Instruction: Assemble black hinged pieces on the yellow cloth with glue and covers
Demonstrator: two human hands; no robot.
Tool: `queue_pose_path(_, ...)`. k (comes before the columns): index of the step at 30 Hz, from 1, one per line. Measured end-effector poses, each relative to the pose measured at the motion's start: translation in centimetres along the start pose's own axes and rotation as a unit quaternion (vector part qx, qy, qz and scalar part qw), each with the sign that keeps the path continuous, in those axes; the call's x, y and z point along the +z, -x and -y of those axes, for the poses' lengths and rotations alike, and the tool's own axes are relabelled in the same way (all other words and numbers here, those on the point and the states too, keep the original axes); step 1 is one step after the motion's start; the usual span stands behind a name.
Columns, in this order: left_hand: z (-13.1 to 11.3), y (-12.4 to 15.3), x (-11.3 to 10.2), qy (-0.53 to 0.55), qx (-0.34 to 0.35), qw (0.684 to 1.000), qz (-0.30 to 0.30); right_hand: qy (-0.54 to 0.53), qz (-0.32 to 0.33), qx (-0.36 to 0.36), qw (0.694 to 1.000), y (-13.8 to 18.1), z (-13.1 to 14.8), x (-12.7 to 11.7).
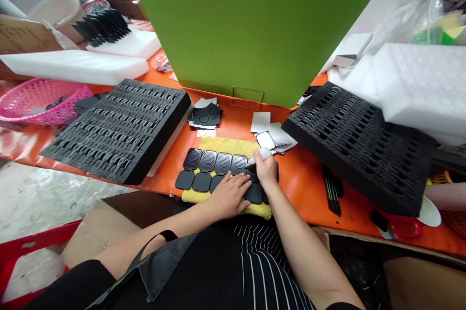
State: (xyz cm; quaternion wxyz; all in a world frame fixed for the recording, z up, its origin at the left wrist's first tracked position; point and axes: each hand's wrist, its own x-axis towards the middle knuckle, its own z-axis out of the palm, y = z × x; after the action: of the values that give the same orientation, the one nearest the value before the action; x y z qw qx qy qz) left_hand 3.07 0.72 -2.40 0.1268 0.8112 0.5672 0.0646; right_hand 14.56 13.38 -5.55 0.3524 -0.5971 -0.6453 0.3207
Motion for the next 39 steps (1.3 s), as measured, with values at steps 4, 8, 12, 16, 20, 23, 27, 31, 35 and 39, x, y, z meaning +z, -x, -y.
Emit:
queue_pose_path(4, 0.7, 0.8, -0.1, -0.002, -0.048, 0.999, -0.015, 0.059, 0.017, -0.017, 0.998, 0.8, 0.5, 0.5)
queue_pose_path(8, 1.0, 0.8, 0.3, 0.001, -0.057, 0.998, -0.011, 0.125, 0.013, -0.037, 0.991, 0.9, 1.1, 0.8)
queue_pose_path(12, 1.2, 0.8, 0.5, 0.005, -0.058, 0.998, -0.01, 0.151, 0.012, -0.051, 0.987, 0.7, 1.3, 0.7)
queue_pose_path(16, 1.2, 0.8, 0.6, 0.007, -0.059, 0.998, -0.005, 0.101, -0.004, -0.025, 0.995, 0.2, 0.9, 0.6)
queue_pose_path(20, 1.2, 0.9, 0.5, 0.001, -0.057, 0.998, 0.0, 0.01, -0.006, -0.016, 1.0, -0.5, 1.0, 1.3)
queue_pose_path(23, 1.4, 0.8, 0.4, 0.0, -0.056, 0.998, 0.003, -0.012, 0.005, -0.025, 1.0, -0.9, 1.7, 2.3)
queue_pose_path(27, 1.7, 0.7, 0.3, 0.013, -0.053, 0.999, -0.001, 0.009, 0.008, -0.029, 1.0, -1.3, 2.5, 3.6)
queue_pose_path(31, 1.9, 0.7, 0.4, 0.021, -0.049, 0.999, -0.001, 0.049, 0.021, -0.046, 0.998, -1.4, 2.5, 4.1)
queue_pose_path(35, 2.0, 0.6, 0.7, 0.025, -0.046, 0.999, -0.001, 0.087, 0.019, -0.051, 0.995, -1.5, 2.5, 4.2)
queue_pose_path(39, 2.0, 0.7, 0.5, 0.024, -0.044, 0.999, -0.005, 0.061, 0.002, -0.022, 0.998, -1.7, 2.6, 3.9)
